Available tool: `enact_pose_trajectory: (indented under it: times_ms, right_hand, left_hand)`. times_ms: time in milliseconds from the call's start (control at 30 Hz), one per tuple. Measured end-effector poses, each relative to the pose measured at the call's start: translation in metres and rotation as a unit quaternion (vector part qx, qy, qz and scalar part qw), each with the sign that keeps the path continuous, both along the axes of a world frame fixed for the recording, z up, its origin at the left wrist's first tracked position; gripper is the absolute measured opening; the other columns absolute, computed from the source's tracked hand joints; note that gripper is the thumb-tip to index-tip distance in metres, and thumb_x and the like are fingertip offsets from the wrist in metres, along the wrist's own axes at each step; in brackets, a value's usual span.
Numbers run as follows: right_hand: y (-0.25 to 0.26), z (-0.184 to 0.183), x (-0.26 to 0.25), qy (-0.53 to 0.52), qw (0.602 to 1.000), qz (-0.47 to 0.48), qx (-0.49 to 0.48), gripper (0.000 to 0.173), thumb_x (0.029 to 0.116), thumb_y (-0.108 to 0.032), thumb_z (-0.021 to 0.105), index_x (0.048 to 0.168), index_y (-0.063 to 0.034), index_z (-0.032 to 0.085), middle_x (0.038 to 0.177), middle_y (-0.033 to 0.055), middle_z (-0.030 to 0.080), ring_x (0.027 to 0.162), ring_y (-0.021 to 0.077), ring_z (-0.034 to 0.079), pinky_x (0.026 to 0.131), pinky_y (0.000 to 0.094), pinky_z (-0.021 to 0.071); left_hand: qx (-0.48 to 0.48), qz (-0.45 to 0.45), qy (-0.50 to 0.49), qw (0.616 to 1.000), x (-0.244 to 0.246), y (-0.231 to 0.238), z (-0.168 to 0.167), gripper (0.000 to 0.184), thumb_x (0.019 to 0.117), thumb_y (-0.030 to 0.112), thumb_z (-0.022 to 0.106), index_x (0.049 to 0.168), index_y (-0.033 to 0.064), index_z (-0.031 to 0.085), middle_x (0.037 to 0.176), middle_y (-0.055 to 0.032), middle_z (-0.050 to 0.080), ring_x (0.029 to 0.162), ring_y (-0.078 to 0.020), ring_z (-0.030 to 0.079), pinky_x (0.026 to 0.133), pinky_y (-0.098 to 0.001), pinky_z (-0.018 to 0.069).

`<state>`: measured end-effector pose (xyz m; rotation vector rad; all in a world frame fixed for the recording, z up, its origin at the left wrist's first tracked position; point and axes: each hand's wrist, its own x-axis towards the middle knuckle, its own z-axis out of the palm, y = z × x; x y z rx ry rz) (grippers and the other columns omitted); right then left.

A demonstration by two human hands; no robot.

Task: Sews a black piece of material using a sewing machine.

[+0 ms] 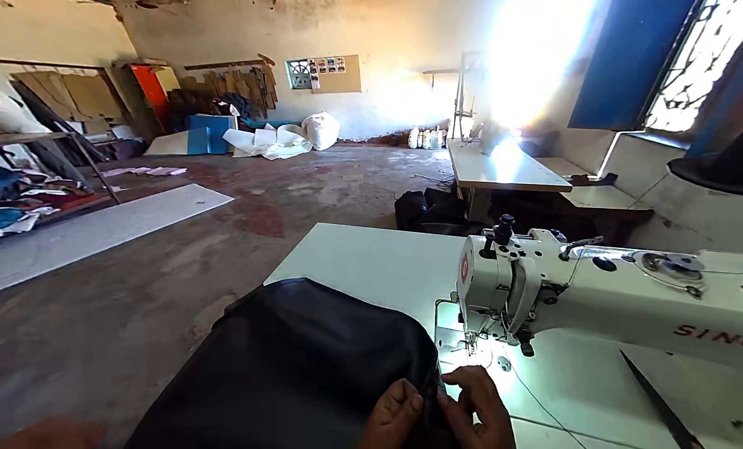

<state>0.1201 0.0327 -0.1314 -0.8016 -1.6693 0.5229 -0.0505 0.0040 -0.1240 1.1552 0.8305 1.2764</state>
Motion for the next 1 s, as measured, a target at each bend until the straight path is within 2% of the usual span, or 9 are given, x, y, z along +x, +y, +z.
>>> enact_pose_trajectory:
  times_ms: [167, 300, 367, 533, 633, 733, 800, 867, 1000]
  right_hand:
    - [-0.001, 0.003, -0.002, -0.012, 0.999, -0.035, 0.001, 0.013, 0.0929, -0.006, 0.064, 0.097, 0.0046, 0.072, 0.087, 0.0144, 0.065, 0.064, 0.0063, 0.054, 0.058, 0.0161, 0.0457]
    - [-0.001, 0.005, -0.004, -0.03, 0.998, -0.05, -0.012, 0.012, 0.0941, -0.006, 0.061, 0.094, 0.0043, 0.068, 0.084, 0.0137, 0.061, 0.069, 0.0106, 0.058, 0.063, 0.0191, 0.0495]
    - [-0.002, 0.004, -0.004, -0.042, 0.998, -0.054, -0.006, 0.012, 0.0935, -0.006, 0.06, 0.093, 0.0048, 0.067, 0.08, 0.015, 0.059, 0.065, 0.0148, 0.056, 0.058, 0.024, 0.0489]
    - [-0.005, 0.005, -0.003, -0.056, 0.997, -0.045, -0.002, 0.011, 0.0897, -0.004, 0.061, 0.089, 0.0052, 0.067, 0.075, 0.0146, 0.057, 0.06, 0.0158, 0.054, 0.055, 0.0247, 0.0469]
    - [-0.004, 0.005, -0.001, -0.059, 0.997, -0.048, -0.001, 0.011, 0.0904, -0.007, 0.065, 0.09, 0.0035, 0.07, 0.072, 0.0122, 0.055, 0.06, 0.0139, 0.051, 0.056, 0.0221, 0.0446]
    - [-0.005, 0.005, -0.002, -0.063, 0.996, -0.061, 0.016, 0.011, 0.0881, -0.008, 0.069, 0.09, 0.0025, 0.073, 0.068, 0.0122, 0.056, 0.057, 0.0153, 0.051, 0.054, 0.0242, 0.0443]
    - [-0.005, 0.002, -0.002, -0.06, 0.995, -0.074, 0.028, 0.013, 0.0895, -0.009, 0.067, 0.089, 0.0021, 0.073, 0.068, 0.0113, 0.056, 0.057, 0.0146, 0.052, 0.054, 0.0239, 0.0446]
    - [-0.006, 0.003, -0.003, -0.056, 0.993, -0.104, 0.03, 0.017, 0.0938, -0.009, 0.063, 0.089, 0.0041, 0.073, 0.072, 0.0143, 0.063, 0.064, 0.0186, 0.062, 0.061, 0.0282, 0.0531]
    - [-0.008, 0.005, 0.003, -0.052, 0.988, -0.137, -0.051, 0.024, 0.1001, -0.007, 0.056, 0.101, 0.0086, 0.074, 0.088, 0.021, 0.07, 0.081, 0.0293, 0.069, 0.077, 0.0396, 0.057]
  left_hand:
    - [0.001, -0.001, 0.025, 1.0, 0.002, 0.001, 0.002, 0.015, 0.1026, 0.003, 0.049, 0.095, 0.014, 0.054, 0.076, 0.0154, 0.059, 0.071, 0.0065, 0.058, 0.071, -0.0163, 0.0502]
    - [0.007, 0.009, 0.05, 0.999, 0.003, 0.002, 0.003, 0.013, 0.1024, 0.004, 0.049, 0.093, 0.012, 0.054, 0.076, 0.0143, 0.057, 0.069, 0.0063, 0.055, 0.069, -0.0158, 0.0488]
    - [0.007, 0.019, 0.071, 0.997, 0.004, 0.001, 0.005, 0.01, 0.1026, 0.005, 0.05, 0.095, 0.0088, 0.055, 0.077, 0.0121, 0.058, 0.07, 0.0048, 0.057, 0.071, -0.0176, 0.0502]
    - [0.006, 0.05, 0.129, 0.99, 0.007, 0.0, 0.007, 0.01, 0.101, 0.007, 0.053, 0.092, 0.0032, 0.056, 0.073, 0.0085, 0.056, 0.067, 0.0044, 0.054, 0.068, -0.0168, 0.0479]
    - [0.086, 0.123, 0.248, 0.957, 0.011, -0.001, 0.007, 0.023, 0.0971, 0.006, 0.06, 0.109, -0.013, 0.059, 0.086, -0.012, 0.063, 0.073, -0.0102, 0.059, 0.07, -0.0268, 0.0511]
    - [0.228, 0.146, 0.365, 0.891, 0.006, 0.007, 0.016, 0.032, 0.0905, 0.003, 0.066, 0.119, -0.0126, 0.064, 0.114, -0.0289, 0.066, 0.099, -0.0359, 0.067, 0.087, -0.0469, 0.0561]
    - [0.307, 0.117, 0.41, 0.851, 0.003, 0.015, 0.022, 0.027, 0.0883, -0.002, 0.064, 0.114, -0.0039, 0.073, 0.113, -0.0246, 0.07, 0.106, -0.041, 0.068, 0.093, -0.055, 0.0538]
    - [0.343, 0.095, 0.436, 0.827, 0.004, 0.02, 0.025, 0.03, 0.0863, -0.007, 0.062, 0.113, -0.0004, 0.075, 0.112, -0.0212, 0.072, 0.104, -0.0402, 0.069, 0.09, -0.056, 0.0551]
    - [0.292, 0.076, 0.443, 0.844, 0.012, 0.021, 0.032, 0.035, 0.0868, -0.011, 0.059, 0.119, -0.005, 0.072, 0.119, -0.0257, 0.069, 0.11, -0.0436, 0.067, 0.095, -0.0563, 0.0539]
